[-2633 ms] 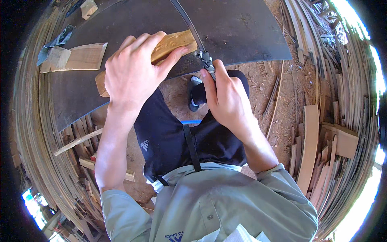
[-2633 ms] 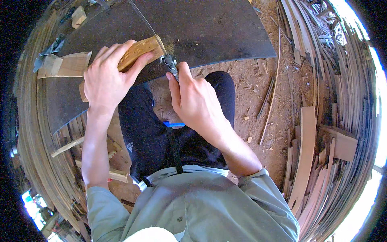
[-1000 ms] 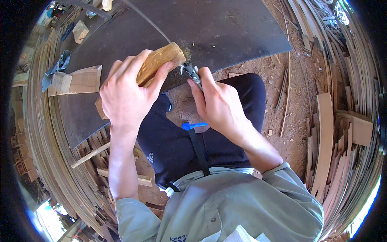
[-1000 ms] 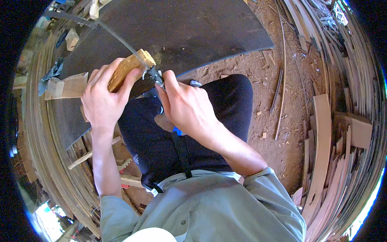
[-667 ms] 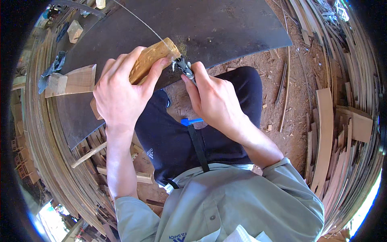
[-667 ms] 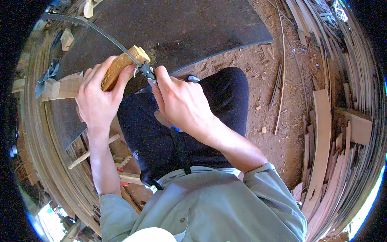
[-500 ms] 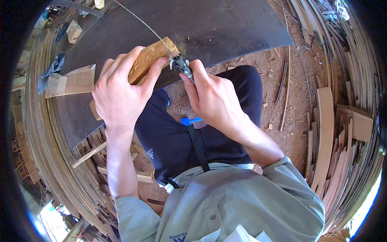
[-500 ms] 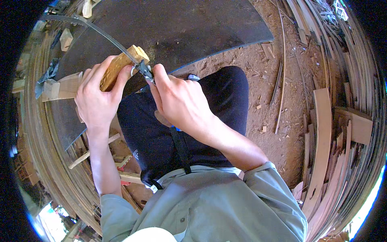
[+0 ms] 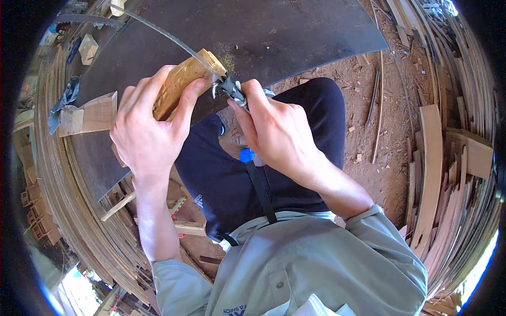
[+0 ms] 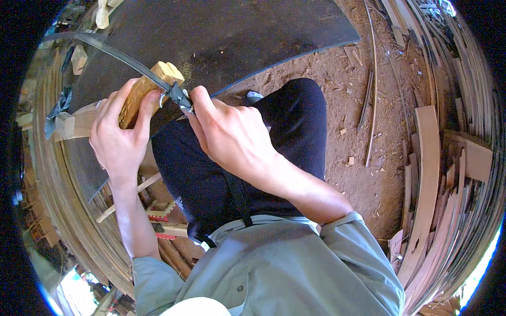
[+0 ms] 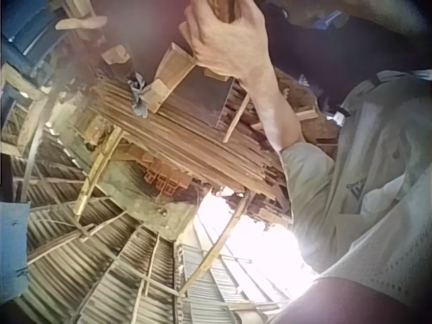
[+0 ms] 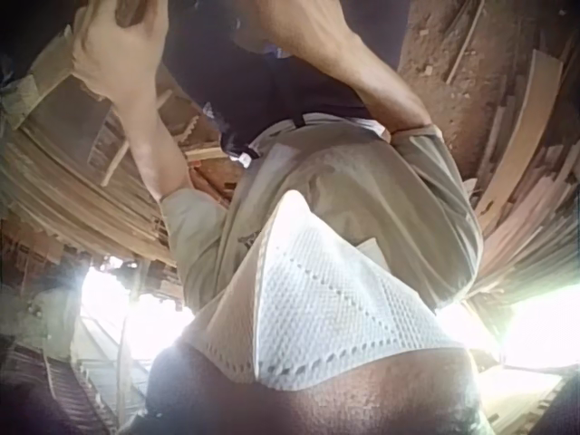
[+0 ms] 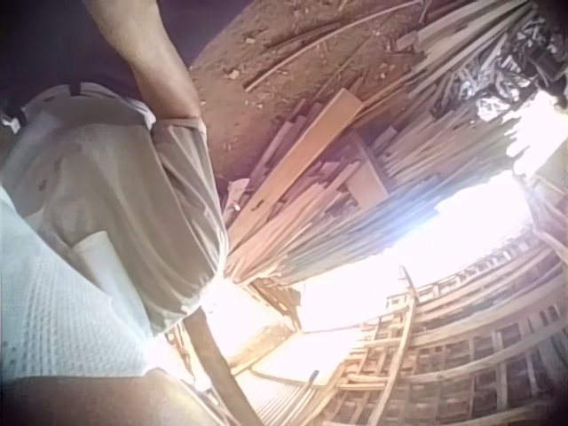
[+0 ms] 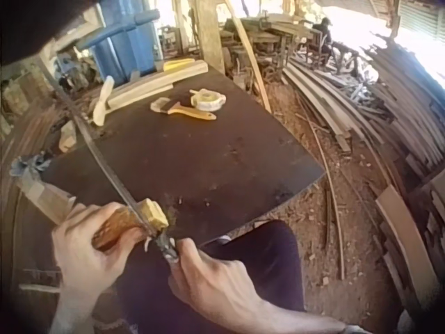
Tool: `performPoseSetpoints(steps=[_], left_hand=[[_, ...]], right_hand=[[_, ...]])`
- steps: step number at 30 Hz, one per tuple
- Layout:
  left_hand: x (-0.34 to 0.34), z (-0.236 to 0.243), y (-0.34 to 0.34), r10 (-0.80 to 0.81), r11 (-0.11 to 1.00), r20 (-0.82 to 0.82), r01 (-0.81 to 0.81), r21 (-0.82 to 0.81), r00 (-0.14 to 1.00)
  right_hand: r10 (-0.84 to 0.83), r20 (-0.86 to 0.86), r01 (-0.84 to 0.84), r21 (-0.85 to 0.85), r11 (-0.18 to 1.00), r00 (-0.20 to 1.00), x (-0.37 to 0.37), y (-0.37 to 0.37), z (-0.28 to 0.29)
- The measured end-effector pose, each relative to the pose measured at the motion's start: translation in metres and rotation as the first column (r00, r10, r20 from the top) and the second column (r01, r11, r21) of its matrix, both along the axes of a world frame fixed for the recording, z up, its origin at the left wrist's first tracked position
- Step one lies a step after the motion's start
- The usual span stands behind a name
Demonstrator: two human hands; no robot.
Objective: Hand-sawing a piece of wood into two parts while sitting at a workbench in a woodshop.
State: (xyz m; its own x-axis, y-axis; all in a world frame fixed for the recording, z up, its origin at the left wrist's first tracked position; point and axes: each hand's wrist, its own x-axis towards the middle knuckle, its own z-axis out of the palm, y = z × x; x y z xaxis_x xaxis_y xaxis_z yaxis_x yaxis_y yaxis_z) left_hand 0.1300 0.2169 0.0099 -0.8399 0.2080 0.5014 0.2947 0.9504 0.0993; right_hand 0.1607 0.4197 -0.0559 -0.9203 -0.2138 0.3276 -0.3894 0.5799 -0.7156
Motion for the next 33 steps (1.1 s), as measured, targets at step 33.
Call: performPoseSetpoints(steps=[33], left_hand=[[-0.0007,0.0009,0.0032,-0.006,1.000,0.018,0.006,0.016,1.000]], right_hand=[[0.019,0.025,-0.020,0.017,1.000,1.000,-0.0029,0.0008,0.0054]])
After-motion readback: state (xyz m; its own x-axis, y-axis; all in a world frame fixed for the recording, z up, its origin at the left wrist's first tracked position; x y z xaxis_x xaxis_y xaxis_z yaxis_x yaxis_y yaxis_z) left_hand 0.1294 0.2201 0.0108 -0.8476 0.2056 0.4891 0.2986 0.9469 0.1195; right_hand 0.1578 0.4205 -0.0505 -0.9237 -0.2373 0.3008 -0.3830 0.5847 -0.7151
